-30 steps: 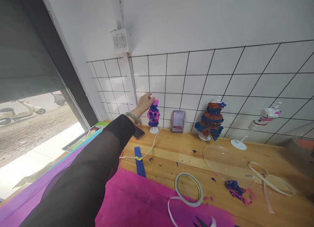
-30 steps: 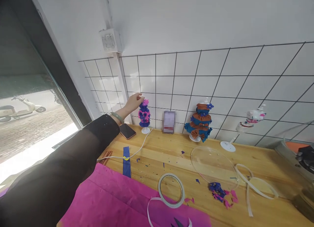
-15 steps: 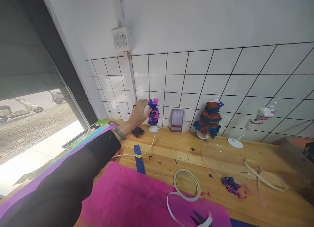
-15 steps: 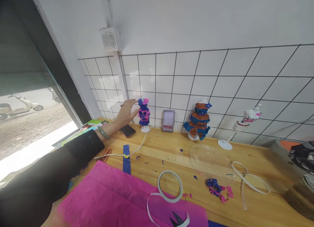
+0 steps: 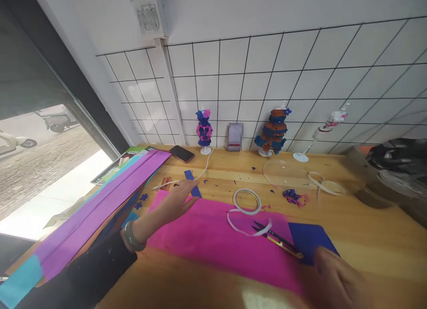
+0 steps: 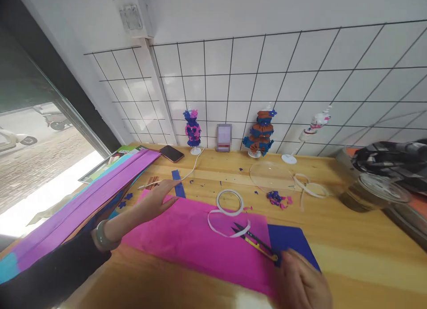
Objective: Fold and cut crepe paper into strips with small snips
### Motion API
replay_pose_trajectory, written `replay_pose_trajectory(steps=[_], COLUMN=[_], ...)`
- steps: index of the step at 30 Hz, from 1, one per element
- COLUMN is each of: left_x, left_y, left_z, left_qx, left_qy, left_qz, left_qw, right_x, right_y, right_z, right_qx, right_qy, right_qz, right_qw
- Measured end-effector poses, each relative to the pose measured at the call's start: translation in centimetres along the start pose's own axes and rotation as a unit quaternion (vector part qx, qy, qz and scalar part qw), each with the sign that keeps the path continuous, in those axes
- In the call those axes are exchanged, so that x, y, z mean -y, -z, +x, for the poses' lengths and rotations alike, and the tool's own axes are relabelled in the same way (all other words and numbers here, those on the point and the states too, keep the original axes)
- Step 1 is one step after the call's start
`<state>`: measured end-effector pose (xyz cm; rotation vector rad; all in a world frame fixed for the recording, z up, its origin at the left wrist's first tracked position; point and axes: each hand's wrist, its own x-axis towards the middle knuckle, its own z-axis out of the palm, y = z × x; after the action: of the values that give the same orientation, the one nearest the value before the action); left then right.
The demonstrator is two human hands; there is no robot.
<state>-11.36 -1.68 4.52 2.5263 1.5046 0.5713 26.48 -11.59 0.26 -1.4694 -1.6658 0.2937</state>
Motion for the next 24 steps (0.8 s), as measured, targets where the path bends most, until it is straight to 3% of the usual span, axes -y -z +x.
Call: replay_pose_trajectory(steps=[5,10,14,16,17,19,22,24], left_x=[-3.1,-5.2,-7.1,-8.1,-8.5,-9.1,-9.4,-9.3], left_y=[-1.4,-3.3,-5.3,-6.0,-6.3,-6.7,-7.2,-7.7], left_z=[-3.4,-5.0,-5.1,-4.5,-4.1,-3.0,-1.1,-0.1], left_qx=[0.055,0.069,0.039,0.054,0.064,0.083,0.116,0.126], left_qy=[0.008,0.023,0.125,0.215,0.261,0.331,0.37,0.382], left_qz=[-0.068,-0.165,-0.305,-0.405,-0.463,-0.582,-0.714,-0.738], left_qw=[0.996,0.984,0.943,0.887,0.845,0.738,0.583,0.541], right_x=[3.3,3.5,4.1,4.6,5.0,5.7,7.1,7.9], right_y=[-1.7,-4.0,-6.2,-7.1,-7.4,-7.9,-7.9,-7.5], right_z=[1.1,2.0,2.7,3.0,3.1,3.2,3.1,2.9], right_qx=[0.128,0.169,0.195,0.208,0.212,0.219,0.238,0.255], right_qy=[0.13,0.199,0.224,0.218,0.213,0.202,0.182,0.175], right_qz=[-0.08,-0.151,-0.191,-0.202,-0.204,-0.203,-0.194,-0.183], right_qw=[0.98,0.953,0.936,0.932,0.932,0.933,0.934,0.933])
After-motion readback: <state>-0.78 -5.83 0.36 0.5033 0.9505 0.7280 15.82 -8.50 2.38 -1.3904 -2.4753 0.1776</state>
